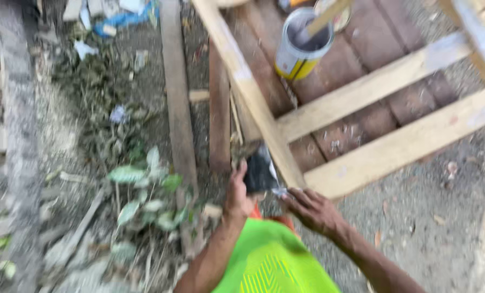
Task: The person scoops wood filler from a can using a putty knife and applies it to the joints and surfaces of a wooden frame. They spread the filler along the edges and corners to smooth the wood.
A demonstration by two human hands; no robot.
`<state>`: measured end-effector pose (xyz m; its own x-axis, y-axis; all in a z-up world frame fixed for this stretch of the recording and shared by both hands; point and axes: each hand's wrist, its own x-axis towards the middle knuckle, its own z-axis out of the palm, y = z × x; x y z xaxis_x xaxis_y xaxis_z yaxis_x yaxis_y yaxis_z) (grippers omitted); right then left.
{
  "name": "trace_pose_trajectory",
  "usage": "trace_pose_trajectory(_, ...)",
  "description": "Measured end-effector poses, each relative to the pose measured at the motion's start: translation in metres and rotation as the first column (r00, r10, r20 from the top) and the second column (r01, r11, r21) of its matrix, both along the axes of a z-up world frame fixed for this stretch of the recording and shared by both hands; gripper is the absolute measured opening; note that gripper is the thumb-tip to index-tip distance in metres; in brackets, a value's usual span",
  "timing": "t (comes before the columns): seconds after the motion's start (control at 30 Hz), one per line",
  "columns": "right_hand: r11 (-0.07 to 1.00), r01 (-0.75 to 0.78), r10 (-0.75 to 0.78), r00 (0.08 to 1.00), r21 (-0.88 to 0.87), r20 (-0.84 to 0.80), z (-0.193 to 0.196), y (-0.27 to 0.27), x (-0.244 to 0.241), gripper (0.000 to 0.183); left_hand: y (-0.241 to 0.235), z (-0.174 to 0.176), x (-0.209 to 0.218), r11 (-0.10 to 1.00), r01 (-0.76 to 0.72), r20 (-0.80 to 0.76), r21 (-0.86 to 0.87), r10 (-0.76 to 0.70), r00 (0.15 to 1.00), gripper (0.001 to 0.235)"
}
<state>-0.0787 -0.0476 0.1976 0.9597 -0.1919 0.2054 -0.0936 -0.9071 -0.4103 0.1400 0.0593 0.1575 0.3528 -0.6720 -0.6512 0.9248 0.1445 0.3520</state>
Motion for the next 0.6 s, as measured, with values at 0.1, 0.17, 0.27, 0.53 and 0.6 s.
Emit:
trace_pose_trajectory(0.1,0.869,0.262,-0.32,0.945,0.42,0.072,0.001,0.034,-0.028,0.022,0.034,0.026,0.002,0.999,-0.027,-0.015,-0.025,0.027,1.0,0.03)
trace_pose_trajectory(0.17,0.505,0.339,-0.592,0.805,0.794,0.033,0.001,0.011,-0.009,0.023,0.02,0.033,0.019,0.981,0.002,0.007,-0.196,-0.001,1.0,0.03)
trace_pose_trajectory(0.27,-0.168,0.21,-0.68,0.683,0.963,-0.268,0.015,0.016,0.006,0.039,0.045,0.054,-0.004,0.932,0.164,-0.082,-0.324,-0.2,0.976,0.033)
trace_pose_trajectory(0.53,0.389,0.318,-0.46,0.88,0.865,-0.117,0.002,0.023,0.111,0.037,0.033,0.071,0.088,0.894,0.201,-0.189,-0.4,-0.296,0.936,0.033)
trace_pose_trajectory(0.6,0.123,0.235,-0.579,0.806,0.964,-0.123,-0.001,0.016,0.158,0.037,0.036,0.059,0.125,0.902,0.235,-0.17,-0.362,-0.312,0.935,0.032)
